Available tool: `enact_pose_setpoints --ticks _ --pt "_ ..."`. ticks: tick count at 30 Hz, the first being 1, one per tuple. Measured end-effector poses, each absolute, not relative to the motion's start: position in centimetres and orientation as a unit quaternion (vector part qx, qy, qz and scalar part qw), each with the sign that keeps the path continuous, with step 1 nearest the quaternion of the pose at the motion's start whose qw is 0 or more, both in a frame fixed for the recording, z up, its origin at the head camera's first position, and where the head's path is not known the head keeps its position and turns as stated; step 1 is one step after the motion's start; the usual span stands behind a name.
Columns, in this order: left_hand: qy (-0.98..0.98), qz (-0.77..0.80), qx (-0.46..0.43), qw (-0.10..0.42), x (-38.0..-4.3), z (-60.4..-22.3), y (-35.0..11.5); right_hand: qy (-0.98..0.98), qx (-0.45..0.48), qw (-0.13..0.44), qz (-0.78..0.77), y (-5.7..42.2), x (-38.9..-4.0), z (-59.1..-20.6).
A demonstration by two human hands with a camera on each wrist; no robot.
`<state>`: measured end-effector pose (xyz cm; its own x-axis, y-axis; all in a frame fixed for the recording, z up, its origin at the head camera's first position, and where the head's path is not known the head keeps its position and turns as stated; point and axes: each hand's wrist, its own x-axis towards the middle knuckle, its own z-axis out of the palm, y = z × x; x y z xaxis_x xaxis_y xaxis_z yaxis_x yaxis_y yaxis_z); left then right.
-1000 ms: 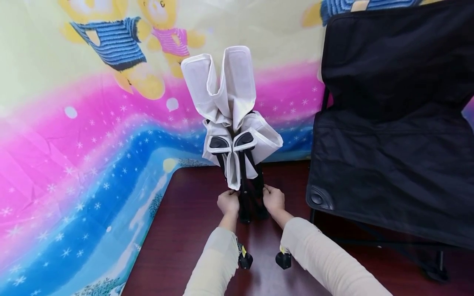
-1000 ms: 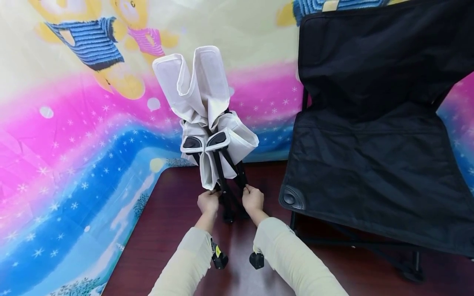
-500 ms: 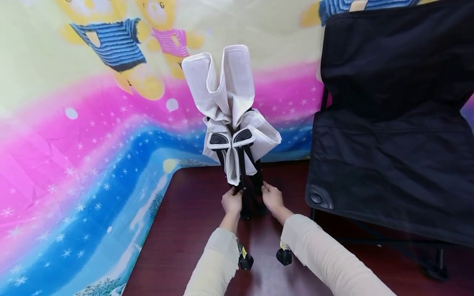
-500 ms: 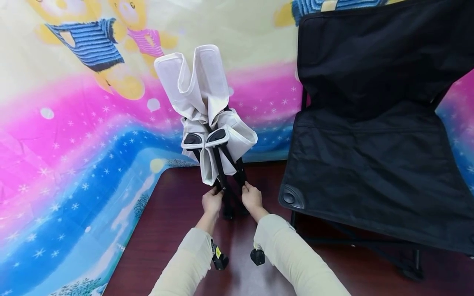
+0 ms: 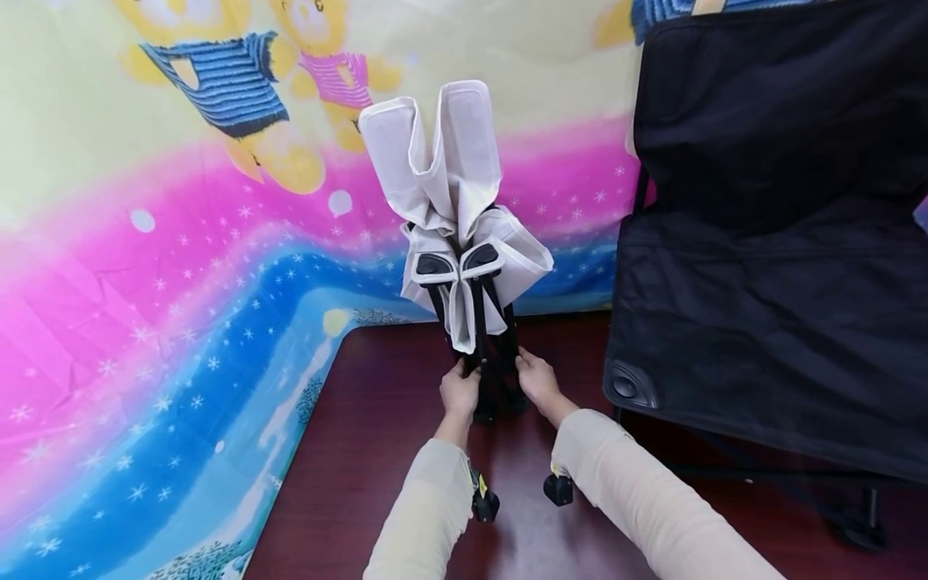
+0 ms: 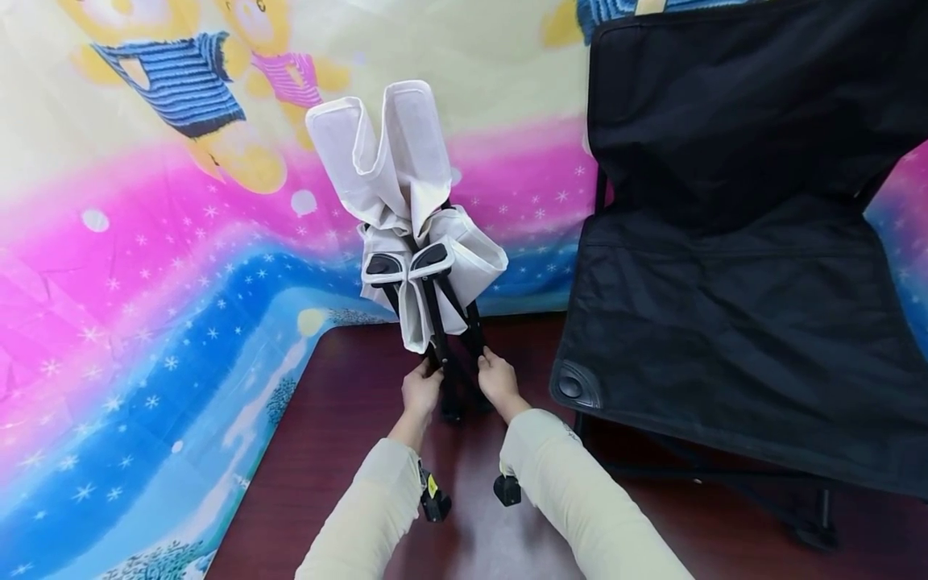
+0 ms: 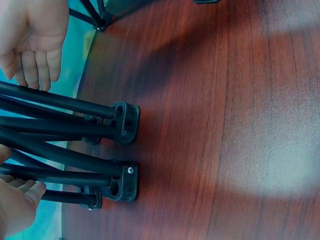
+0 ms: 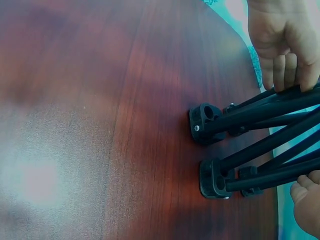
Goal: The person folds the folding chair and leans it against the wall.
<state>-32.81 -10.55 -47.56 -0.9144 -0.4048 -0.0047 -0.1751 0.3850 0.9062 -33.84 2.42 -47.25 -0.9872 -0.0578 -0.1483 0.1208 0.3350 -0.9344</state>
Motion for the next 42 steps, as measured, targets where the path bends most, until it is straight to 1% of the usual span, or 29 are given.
enact_pose_setpoints --ticks 7,17,28,33,35,38,42 --pt "-0.855 -0.487 0.148 0.103 -33.4 -47.3 -10.8 0.809 0.016 0.082 -0.582 2.3 -34.3 -47.3" --pt "-0.846 -0.516 0.124 0.045 -33.8 -47.3 -11.8 0.818 -0.001 0.079 -0.57 2.2 -35.1 -47.2" --pt "-0.862 -0.493 0.111 0.042 -34.4 -47.4 -12.0 0.833 -0.007 0.073 -0.548 2.3 -35.8 -47.4" --pt "-0.864 -0.488 0.118 0.036 -34.9 -47.6 -11.9 0.834 -0.006 0.066 -0.548 2.2 -36.0 -47.5" --pt "-0.867 -0.483 0.114 0.04 -35.5 -48.4 -12.1 0.834 -0.005 0.064 -0.549 2.2 -36.0 -47.6" --pt "-0.882 -0.457 0.086 0.08 -38.5 -53.4 -13.3 0.834 -0.007 0.062 -0.548 2.1 -36.1 -47.7" --pt "-0.892 -0.437 0.076 0.09 -43.3 -60.7 -15.3 0.831 -0.006 0.062 -0.553 2.0 -36.2 -47.9"
